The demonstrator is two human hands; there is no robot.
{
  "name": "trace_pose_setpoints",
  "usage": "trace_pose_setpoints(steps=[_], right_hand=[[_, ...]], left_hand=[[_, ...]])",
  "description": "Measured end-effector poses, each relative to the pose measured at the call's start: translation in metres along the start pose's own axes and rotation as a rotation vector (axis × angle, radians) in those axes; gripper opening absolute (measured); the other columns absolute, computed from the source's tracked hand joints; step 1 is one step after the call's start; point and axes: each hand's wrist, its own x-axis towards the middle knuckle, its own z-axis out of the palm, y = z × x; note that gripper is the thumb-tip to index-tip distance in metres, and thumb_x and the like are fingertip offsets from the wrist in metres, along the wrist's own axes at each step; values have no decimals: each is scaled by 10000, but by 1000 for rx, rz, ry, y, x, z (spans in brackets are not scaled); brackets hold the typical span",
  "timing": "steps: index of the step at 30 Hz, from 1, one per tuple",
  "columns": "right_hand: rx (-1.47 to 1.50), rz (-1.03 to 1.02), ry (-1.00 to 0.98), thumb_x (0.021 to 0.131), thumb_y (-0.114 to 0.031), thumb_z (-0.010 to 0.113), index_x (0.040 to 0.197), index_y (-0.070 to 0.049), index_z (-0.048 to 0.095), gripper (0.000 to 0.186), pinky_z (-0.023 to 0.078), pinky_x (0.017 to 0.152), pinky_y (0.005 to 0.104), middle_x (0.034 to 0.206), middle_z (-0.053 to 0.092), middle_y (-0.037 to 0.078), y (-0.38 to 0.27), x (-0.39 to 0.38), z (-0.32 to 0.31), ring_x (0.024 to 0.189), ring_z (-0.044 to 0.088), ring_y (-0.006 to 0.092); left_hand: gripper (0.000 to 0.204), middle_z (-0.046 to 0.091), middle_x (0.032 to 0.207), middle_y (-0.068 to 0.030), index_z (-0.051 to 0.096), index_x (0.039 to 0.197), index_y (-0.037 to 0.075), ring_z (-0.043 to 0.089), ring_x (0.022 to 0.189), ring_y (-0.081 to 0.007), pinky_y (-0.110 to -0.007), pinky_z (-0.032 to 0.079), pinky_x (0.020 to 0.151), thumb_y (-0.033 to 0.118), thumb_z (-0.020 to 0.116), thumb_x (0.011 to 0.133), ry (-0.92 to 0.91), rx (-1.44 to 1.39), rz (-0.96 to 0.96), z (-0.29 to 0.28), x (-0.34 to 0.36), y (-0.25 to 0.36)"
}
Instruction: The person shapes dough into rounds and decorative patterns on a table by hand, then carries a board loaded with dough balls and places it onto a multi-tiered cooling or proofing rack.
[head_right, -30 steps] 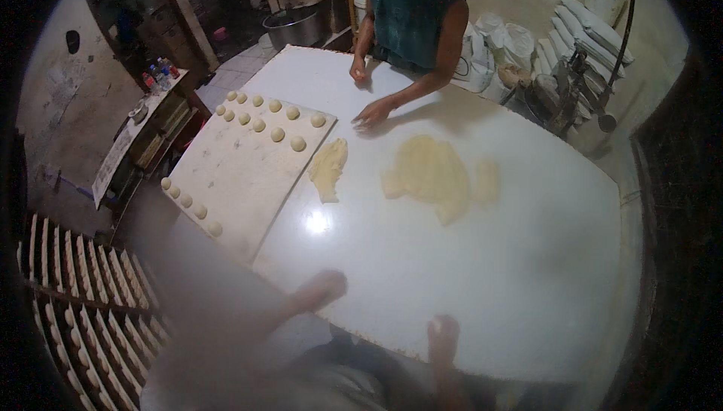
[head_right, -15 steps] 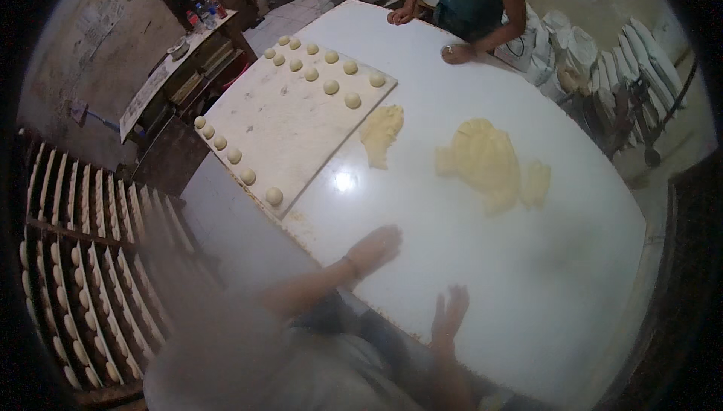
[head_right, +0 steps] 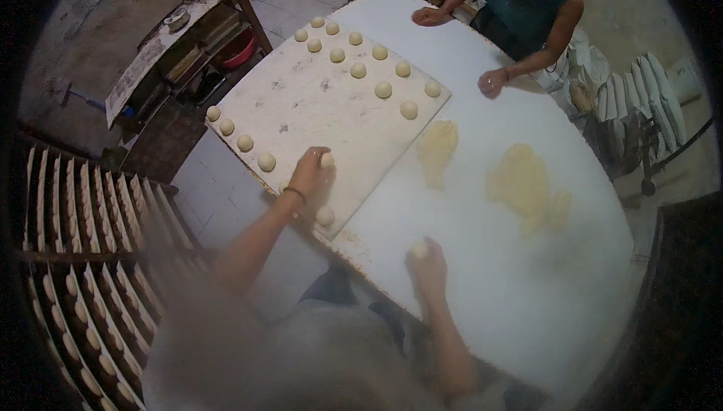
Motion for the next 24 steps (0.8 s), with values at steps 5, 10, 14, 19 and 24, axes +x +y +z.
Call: trace_pose_setpoints(steps=[5,10,14,19,24], right_hand=[[-401,-511,-90,845,-221,870,1345,-56,643,573,548,994,417,1239,648,139,-100,89,149,1161,639,300],[-489,-578,-163,840,-222,846,1408,-88,608,630,500,1061,456,1312,598,165,-116,94,185,1253,571,343],[-385,-368,174,878,-180,820,1455,-81,549,645,498,1014,405,1345,542,145,-28,46,71,1199,561,287],[-480,-26,771,944,-165,779,1374,-30,600,486,502,985,384,1252,565,144,112,5,-113,1156,567,259],[-506,-3,1073,981,-368,736,1283,5,685,482,522,1018,425,1298,603,223,190,82,-311,1130,637,324]], left_hand=[[534,622,1368,-155,648,1310,66,559,1272,-379,-469,469,1140,71,794,797,-265,235,158,-24,39,-55],[654,607,1413,-191,605,1421,69,513,1317,-408,-481,445,1145,176,830,817,-145,338,337,-66,38,-61],[416,706,1233,-130,661,1316,25,666,1126,-221,-365,526,1018,177,772,946,-100,-239,11,-62,0,3],[253,747,1071,-73,693,1225,15,698,981,-149,-314,553,890,147,711,1011,-306,-404,-216,-5,-95,30],[300,765,1064,-87,713,1201,-4,711,955,-156,-315,570,845,235,719,1021,-818,-277,-306,138,-193,70]])
